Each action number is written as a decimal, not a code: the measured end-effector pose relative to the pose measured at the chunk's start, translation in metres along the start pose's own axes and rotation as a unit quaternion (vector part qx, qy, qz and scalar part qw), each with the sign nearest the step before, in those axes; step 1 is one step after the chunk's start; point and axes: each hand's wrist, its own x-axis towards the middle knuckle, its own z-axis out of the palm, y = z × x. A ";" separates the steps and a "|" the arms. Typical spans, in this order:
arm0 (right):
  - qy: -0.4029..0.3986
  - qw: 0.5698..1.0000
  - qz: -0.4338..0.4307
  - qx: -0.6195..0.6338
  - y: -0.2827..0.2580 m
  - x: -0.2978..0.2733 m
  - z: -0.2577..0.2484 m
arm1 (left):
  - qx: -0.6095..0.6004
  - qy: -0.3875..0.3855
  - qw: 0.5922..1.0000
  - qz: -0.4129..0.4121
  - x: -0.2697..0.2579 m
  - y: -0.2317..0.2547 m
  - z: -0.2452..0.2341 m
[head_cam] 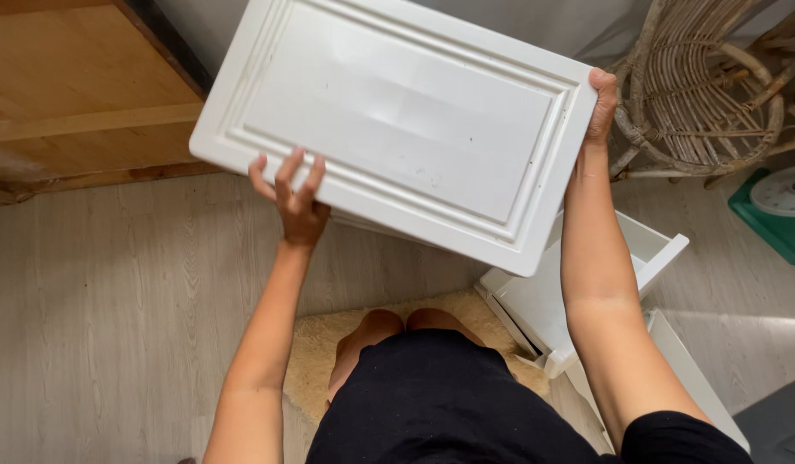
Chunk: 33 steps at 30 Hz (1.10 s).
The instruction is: The person disassembles a white plastic storage unit by removing drawers and detaching the lid and side panels. They place the removed parts on the floor and continue to separate the frame components by hand.
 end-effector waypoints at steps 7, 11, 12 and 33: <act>0.099 0.995 0.020 0.004 0.000 -0.004 0.019 | 0.007 -0.067 0.995 0.068 0.085 -0.080 0.040; 0.049 0.991 0.047 -0.115 -0.019 0.016 -0.009 | 0.000 -0.055 0.996 0.075 0.122 -0.075 0.038; 0.043 0.982 0.068 -0.170 -0.024 0.017 -0.015 | -0.007 -0.049 0.996 0.069 0.124 -0.070 0.036; -0.184 0.732 -0.012 -0.656 -0.071 0.006 0.098 | -0.606 0.110 0.605 -0.505 0.082 0.075 -0.025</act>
